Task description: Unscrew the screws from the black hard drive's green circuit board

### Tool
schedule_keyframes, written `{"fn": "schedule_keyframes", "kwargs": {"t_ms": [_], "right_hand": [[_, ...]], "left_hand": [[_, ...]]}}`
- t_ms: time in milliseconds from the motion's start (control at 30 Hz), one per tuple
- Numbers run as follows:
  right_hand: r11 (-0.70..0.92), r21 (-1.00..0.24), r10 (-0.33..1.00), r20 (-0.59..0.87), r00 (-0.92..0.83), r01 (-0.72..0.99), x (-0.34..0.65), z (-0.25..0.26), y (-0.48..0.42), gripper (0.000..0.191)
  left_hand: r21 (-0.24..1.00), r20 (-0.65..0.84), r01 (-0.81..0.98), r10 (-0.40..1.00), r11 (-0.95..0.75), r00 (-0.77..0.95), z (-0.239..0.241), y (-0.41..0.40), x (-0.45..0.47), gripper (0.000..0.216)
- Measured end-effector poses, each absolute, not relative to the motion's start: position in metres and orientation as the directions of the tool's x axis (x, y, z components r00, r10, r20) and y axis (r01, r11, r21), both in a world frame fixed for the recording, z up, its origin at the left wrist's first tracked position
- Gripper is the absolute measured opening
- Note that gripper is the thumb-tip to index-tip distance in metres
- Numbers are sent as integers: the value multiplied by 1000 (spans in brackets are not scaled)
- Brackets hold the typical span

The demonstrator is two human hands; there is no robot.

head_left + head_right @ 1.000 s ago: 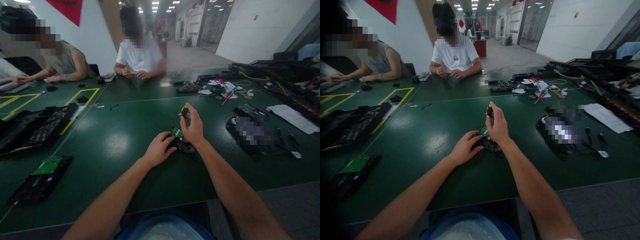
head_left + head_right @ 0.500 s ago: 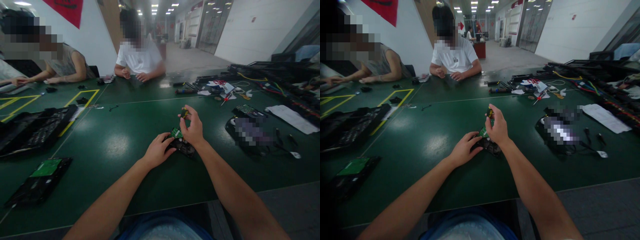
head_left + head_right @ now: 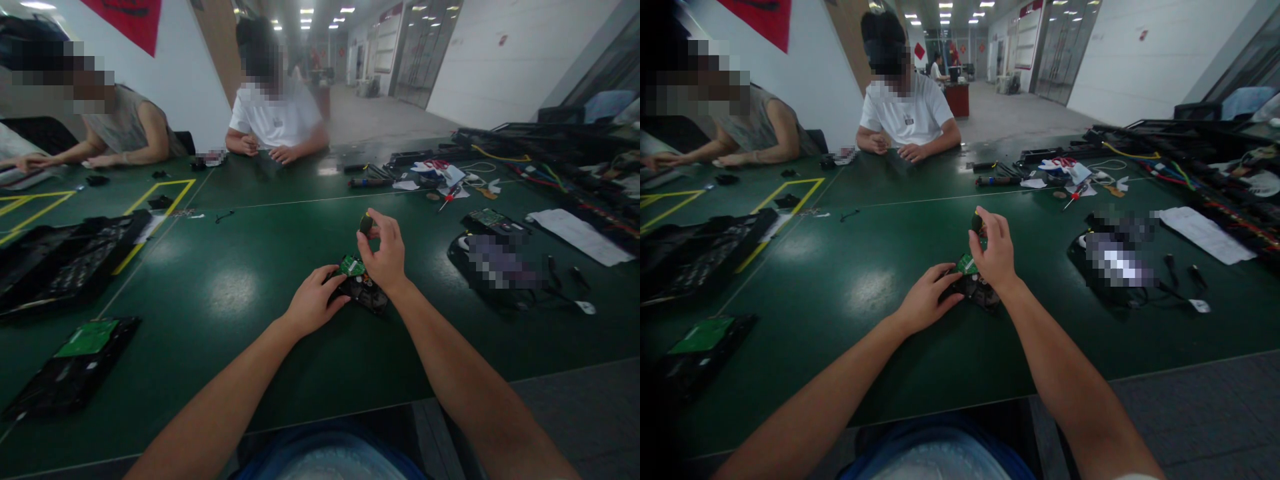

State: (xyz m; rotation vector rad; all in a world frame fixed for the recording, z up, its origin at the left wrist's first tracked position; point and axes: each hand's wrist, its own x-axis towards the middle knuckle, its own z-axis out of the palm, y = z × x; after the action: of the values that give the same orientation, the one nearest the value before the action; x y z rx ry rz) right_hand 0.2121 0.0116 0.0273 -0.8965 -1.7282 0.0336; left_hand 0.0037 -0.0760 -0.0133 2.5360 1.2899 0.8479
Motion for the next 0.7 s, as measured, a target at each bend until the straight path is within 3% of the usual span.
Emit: {"fn": "schedule_keyframes", "kwargs": {"t_ms": [700], "right_hand": [[713,-473,571,820,-38,517,211,24,14,52]], "left_hand": [[394,408,688,787,-609,463,-14,-76,3,48]]}}
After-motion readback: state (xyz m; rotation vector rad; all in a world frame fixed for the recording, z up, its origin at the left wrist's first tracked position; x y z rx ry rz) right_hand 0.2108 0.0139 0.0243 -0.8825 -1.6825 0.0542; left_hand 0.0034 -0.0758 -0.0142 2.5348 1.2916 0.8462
